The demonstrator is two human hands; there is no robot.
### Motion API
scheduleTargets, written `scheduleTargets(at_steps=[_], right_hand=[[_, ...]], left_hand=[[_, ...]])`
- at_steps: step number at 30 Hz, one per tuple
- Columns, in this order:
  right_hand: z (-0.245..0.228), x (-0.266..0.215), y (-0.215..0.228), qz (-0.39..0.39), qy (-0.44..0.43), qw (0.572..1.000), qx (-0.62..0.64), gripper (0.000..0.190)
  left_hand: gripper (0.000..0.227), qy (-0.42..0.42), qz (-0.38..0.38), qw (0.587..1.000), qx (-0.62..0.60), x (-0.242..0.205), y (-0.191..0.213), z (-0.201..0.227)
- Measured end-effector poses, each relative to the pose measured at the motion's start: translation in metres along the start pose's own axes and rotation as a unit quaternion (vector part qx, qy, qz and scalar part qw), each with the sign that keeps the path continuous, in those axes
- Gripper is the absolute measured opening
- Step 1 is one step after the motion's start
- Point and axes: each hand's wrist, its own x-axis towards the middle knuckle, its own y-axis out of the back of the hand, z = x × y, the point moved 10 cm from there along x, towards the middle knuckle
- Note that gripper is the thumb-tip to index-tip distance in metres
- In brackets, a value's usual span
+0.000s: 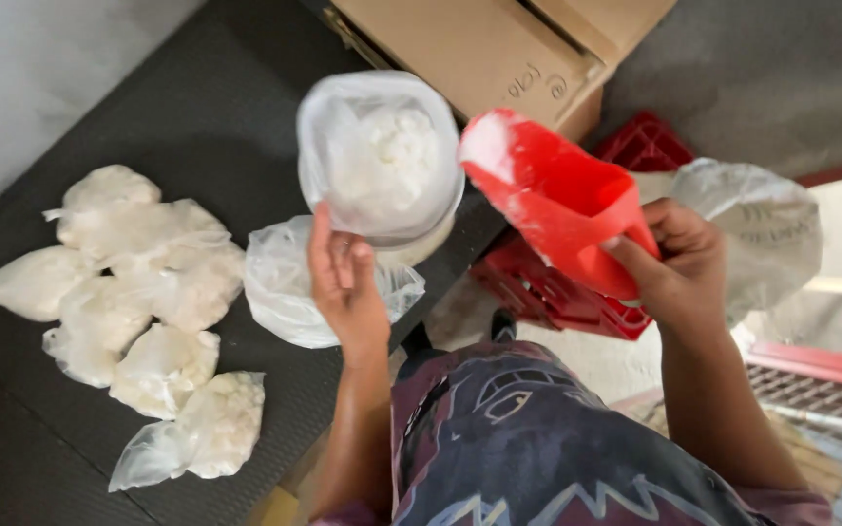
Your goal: Scooping a white granulated agricultural substance from a large sack into smaller individual plastic bags.
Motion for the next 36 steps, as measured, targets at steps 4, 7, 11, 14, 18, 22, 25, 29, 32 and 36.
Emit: scheduleTargets(at_steps=[4,7,11,14,18,22,25,29,32,36], right_hand=[[0.006,-0.02,0.036,0.035,0.013,0.999,0.031,0.008],[0.022,-0.034,0.066,0.038,0.034,0.997,0.057,0.008],[0.032,-0.044,0.099,0.045,0.03,0.995,0.089,0.005],[0.044,-0.047,0.129,0.06,0.027,0.994,0.089,0.005],[0.051,-0.054,0.169,0.061,0.053,0.993,0.082,0.006],[0.061,-0.063,0.208,0.079,0.044,0.993,0.071,0.007],[0.073,-0.069,0.234,0.117,-0.011,0.991,0.071,0.008],[0.079,-0.077,0.265,0.132,0.005,0.987,0.096,0.009],[0.083,-0.086,0.289,0.148,-0.016,0.986,0.078,0.009],[0.093,-0.095,0.333,0.153,-0.023,0.986,0.06,0.009]], left_hand=[[0.052,-0.05,0.009,0.997,0.055,0.004,-0.004,0.021],[0.051,-0.075,0.037,0.98,0.181,-0.01,-0.012,0.034],[0.052,-0.103,0.044,0.965,0.238,-0.03,-0.04,0.046],[0.053,-0.159,0.048,0.931,0.326,-0.051,-0.069,0.05],[0.052,-0.141,0.007,0.941,0.309,-0.077,-0.118,0.045],[0.05,-0.125,-0.044,0.938,0.321,-0.102,-0.164,0.031],[0.047,-0.106,-0.07,0.941,0.314,-0.121,-0.19,0.018],[0.045,-0.106,-0.108,0.945,0.289,-0.143,-0.217,-0.006],[0.046,-0.076,-0.138,0.95,0.268,-0.156,-0.243,-0.024],[0.047,-0.042,-0.185,0.941,0.282,-0.175,-0.28,-0.051]])
